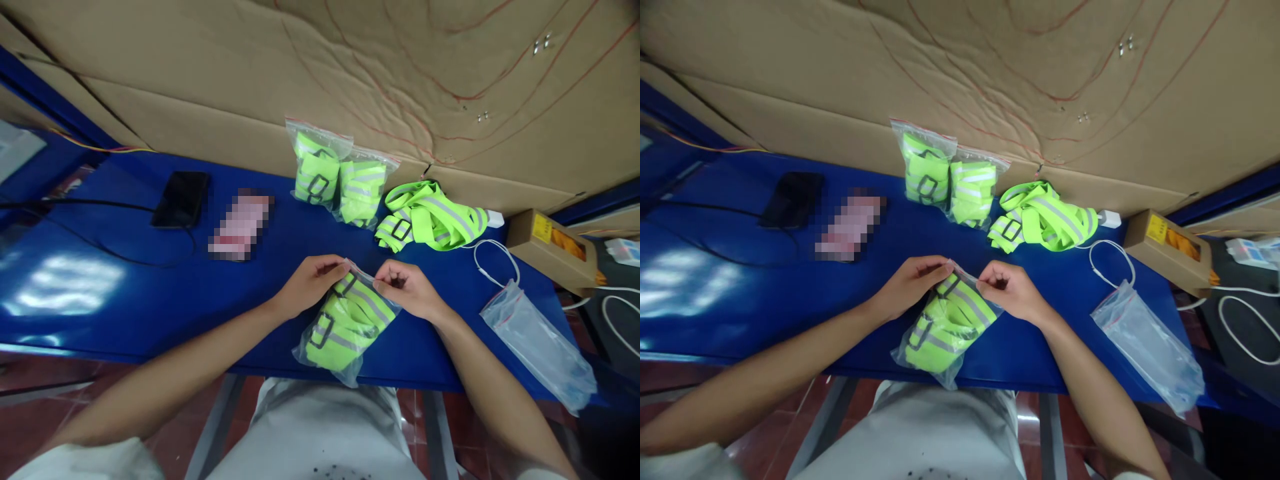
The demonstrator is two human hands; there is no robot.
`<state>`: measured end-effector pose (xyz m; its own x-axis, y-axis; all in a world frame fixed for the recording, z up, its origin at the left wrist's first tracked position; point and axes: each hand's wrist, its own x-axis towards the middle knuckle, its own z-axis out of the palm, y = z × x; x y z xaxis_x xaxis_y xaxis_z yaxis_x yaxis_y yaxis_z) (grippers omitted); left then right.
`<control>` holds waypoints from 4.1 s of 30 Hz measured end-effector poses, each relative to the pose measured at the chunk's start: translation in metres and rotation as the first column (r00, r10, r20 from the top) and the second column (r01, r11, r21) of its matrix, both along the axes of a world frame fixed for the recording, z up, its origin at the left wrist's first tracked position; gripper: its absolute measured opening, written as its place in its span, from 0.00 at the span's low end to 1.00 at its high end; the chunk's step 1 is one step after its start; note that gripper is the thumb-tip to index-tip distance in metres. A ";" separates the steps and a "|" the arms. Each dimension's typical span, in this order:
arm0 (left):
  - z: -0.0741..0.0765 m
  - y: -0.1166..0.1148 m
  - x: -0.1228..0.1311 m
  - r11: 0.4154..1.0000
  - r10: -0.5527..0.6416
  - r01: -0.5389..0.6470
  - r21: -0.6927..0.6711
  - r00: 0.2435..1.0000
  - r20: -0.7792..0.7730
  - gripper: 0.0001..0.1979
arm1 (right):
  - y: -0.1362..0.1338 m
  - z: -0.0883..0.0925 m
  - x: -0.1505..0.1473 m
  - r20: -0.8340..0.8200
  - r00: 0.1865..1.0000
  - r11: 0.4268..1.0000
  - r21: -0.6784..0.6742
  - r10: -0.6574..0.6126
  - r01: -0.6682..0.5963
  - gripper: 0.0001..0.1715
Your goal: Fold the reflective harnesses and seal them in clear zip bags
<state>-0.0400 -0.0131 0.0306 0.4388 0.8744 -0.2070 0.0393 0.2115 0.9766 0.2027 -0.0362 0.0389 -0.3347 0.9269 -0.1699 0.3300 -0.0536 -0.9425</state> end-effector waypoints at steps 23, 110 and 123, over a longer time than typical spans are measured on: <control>-0.002 -0.002 0.002 0.978 -0.106 0.111 0.178 0.994 -0.041 0.18 | -0.005 0.001 -0.013 -0.011 0.997 0.997 -0.036 0.073 -0.074 0.24; 0.008 -0.012 0.000 0.932 -0.249 0.301 0.204 0.937 -0.246 0.11 | -0.016 0.007 -0.014 0.117 0.986 0.993 -0.030 0.119 -0.116 0.16; -0.007 -0.010 -0.008 0.620 -0.059 0.449 0.643 0.845 -0.532 0.12 | -0.009 0.007 -0.016 -0.039 0.998 0.955 -0.291 0.046 -0.056 0.23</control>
